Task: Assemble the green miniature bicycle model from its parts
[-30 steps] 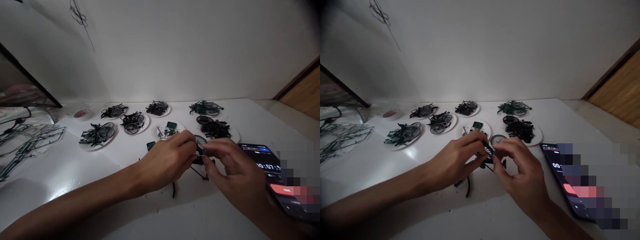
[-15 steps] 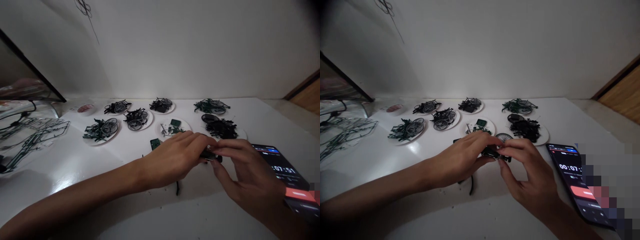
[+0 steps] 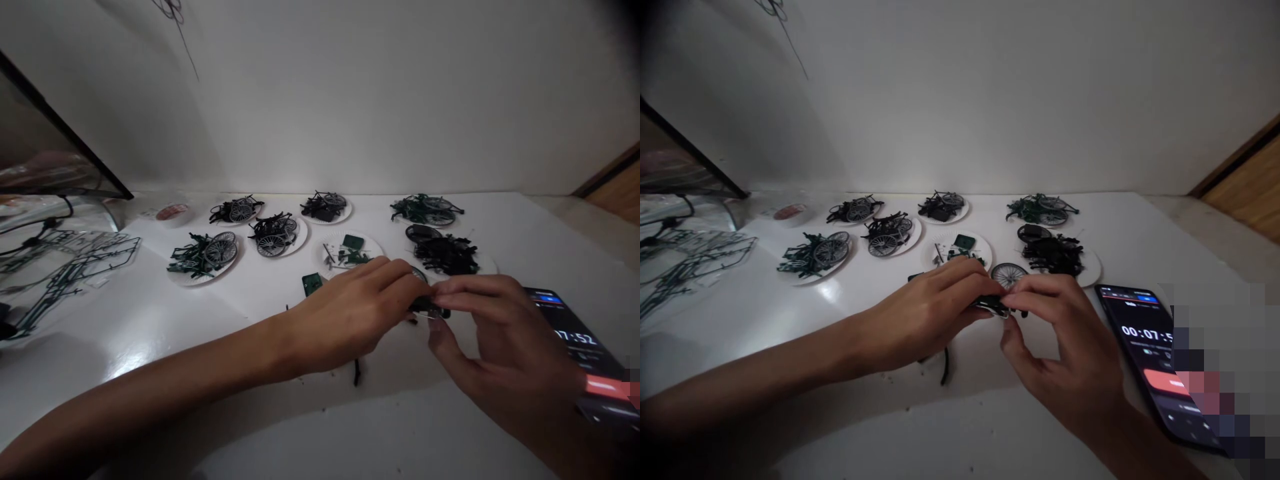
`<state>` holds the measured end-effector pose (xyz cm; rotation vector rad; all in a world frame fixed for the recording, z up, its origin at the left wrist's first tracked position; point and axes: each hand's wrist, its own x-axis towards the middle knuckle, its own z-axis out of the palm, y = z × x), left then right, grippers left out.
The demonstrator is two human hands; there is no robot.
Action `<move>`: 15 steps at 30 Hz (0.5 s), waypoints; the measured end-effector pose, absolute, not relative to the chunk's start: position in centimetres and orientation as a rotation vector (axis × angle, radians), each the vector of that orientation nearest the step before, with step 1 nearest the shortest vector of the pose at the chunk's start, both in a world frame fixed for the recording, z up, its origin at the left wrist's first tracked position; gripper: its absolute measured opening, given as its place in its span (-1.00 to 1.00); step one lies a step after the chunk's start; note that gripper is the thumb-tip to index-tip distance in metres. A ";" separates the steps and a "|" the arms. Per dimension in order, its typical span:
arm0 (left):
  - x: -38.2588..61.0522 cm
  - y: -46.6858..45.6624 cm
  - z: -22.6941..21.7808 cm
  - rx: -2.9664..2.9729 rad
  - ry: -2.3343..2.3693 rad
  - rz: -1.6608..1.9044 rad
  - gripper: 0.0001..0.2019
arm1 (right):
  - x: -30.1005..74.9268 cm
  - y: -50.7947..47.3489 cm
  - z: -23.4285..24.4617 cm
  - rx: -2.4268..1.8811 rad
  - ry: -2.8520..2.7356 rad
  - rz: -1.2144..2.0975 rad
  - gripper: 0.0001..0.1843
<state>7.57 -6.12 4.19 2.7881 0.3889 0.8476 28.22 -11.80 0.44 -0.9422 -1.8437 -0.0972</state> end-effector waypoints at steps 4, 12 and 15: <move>7.4 -6.3 4.4 2.821 0.400 0.820 -0.72 | 28.2 -11.8 0.4 -0.926 -1.859 -0.124 -0.59; 7.2 -6.3 4.7 2.810 0.378 0.775 -0.67 | 28.8 -11.9 1.1 -0.896 -1.942 -0.015 -0.63; 7.2 -6.4 4.7 2.726 0.383 0.761 -0.69 | 29.2 -12.2 1.5 -0.876 -1.956 0.084 -0.62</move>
